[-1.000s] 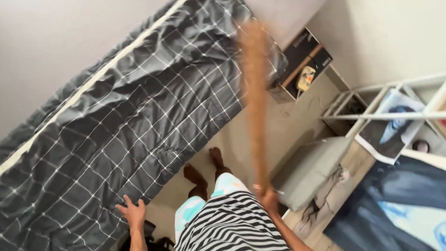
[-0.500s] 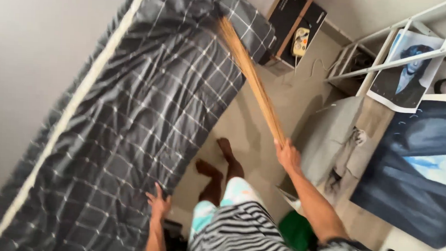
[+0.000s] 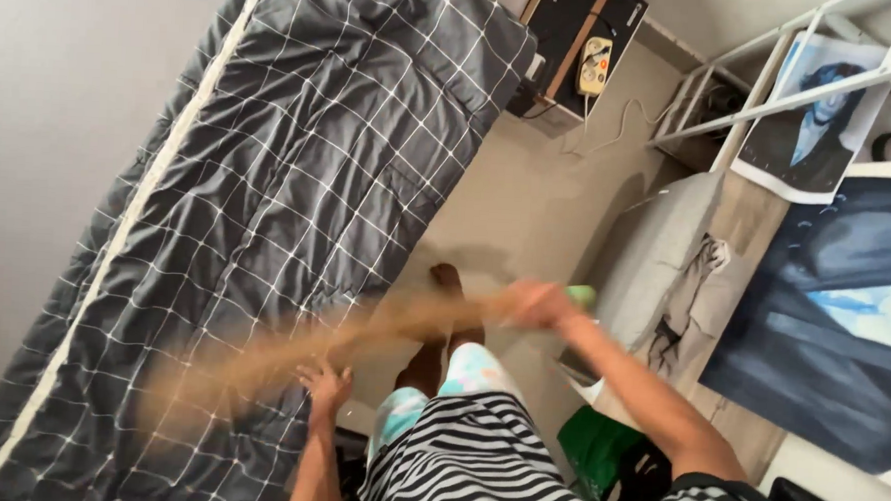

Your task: The person sweeps the floor with a broom, then uses a vacuum cleaner to clean the floor. They move a cushion to vacuum underneath it and continue cleaning the room.

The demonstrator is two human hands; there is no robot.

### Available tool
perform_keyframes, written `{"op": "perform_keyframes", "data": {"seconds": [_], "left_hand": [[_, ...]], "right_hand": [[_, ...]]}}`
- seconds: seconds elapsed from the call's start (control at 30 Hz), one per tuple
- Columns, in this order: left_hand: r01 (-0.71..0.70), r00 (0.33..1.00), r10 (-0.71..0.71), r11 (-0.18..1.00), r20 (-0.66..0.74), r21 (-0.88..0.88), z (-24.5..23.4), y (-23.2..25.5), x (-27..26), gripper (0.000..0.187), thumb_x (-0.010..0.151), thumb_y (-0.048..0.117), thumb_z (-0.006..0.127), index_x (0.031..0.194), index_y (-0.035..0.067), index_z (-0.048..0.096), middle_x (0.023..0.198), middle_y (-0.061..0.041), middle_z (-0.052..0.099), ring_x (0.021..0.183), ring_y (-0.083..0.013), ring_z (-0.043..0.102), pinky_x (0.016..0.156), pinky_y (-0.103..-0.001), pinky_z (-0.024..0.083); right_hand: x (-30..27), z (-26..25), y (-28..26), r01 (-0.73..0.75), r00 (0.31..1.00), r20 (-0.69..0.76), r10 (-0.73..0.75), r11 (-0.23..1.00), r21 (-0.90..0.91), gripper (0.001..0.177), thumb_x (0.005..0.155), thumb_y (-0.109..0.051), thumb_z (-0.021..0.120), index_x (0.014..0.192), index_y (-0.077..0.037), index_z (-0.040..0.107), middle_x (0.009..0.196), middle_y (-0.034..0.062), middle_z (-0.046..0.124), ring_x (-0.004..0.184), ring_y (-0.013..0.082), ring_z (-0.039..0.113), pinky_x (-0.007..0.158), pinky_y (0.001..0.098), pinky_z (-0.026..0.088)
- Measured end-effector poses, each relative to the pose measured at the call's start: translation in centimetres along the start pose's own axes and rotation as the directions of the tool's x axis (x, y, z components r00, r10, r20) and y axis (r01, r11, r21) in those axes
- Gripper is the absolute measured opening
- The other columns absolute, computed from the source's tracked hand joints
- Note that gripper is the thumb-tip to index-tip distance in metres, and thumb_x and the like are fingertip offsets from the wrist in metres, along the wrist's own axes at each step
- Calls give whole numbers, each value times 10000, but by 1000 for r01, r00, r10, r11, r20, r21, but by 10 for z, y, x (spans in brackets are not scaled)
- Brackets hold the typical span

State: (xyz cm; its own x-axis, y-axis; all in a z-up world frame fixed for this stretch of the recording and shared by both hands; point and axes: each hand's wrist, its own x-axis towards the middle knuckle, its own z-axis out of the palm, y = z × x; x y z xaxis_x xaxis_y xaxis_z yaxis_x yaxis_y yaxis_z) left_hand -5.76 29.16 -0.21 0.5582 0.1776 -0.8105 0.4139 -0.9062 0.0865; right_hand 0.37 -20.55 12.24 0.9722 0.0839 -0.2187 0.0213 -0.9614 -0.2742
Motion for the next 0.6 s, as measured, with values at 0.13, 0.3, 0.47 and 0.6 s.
{"op": "perform_keyframes", "data": {"seconds": [0.13, 0.3, 0.47, 0.6], "left_hand": [[58, 996, -48, 988, 74, -143, -8, 12, -29, 1060, 968, 465, 618, 1659, 192, -139, 1669, -338, -127, 1546, -548, 33, 1197, -670, 284], [59, 998, -55, 993, 43, -101, -13, 23, -33, 1146, 927, 510, 654, 1655, 179, -167, 1662, -343, -124, 1530, -567, 63, 1159, -681, 355], [-81, 992, 98, 979, -84, 189, 12, 30, -33, 967, 931, 622, 582, 1558, 17, 163, 1586, -385, 145, 1507, -584, 190, 1101, -629, 411], [-95, 821, 318, 895, -474, 436, 25, 43, -79, 659, 1021, 503, 414, 1571, 146, 482, 1524, -291, 515, 1416, -425, 503, 1125, -487, 438]], "right_hand": [[-31, 17, 112, -817, 576, 67, 815, 576, 21, 525, 1056, -670, 369, 1327, -309, 638, 1355, 35, 678, 1162, 355, 686, 982, 494, 551], [-64, 27, 1, -553, 762, -207, 613, 783, 283, 521, 979, -540, 639, 997, -20, 614, 854, 296, 717, 873, 465, 730, 715, 577, 587], [-88, 34, -126, -32, 999, -15, 37, 968, 250, 693, 899, -780, 570, 1117, -125, 624, 952, 152, 732, 860, 378, 750, 692, 464, 619], [-60, -12, -99, 556, 814, -141, -563, 827, -85, 445, 896, -526, 657, 817, -92, 603, 657, 144, 590, 526, 412, 573, 537, 434, 522]]}}
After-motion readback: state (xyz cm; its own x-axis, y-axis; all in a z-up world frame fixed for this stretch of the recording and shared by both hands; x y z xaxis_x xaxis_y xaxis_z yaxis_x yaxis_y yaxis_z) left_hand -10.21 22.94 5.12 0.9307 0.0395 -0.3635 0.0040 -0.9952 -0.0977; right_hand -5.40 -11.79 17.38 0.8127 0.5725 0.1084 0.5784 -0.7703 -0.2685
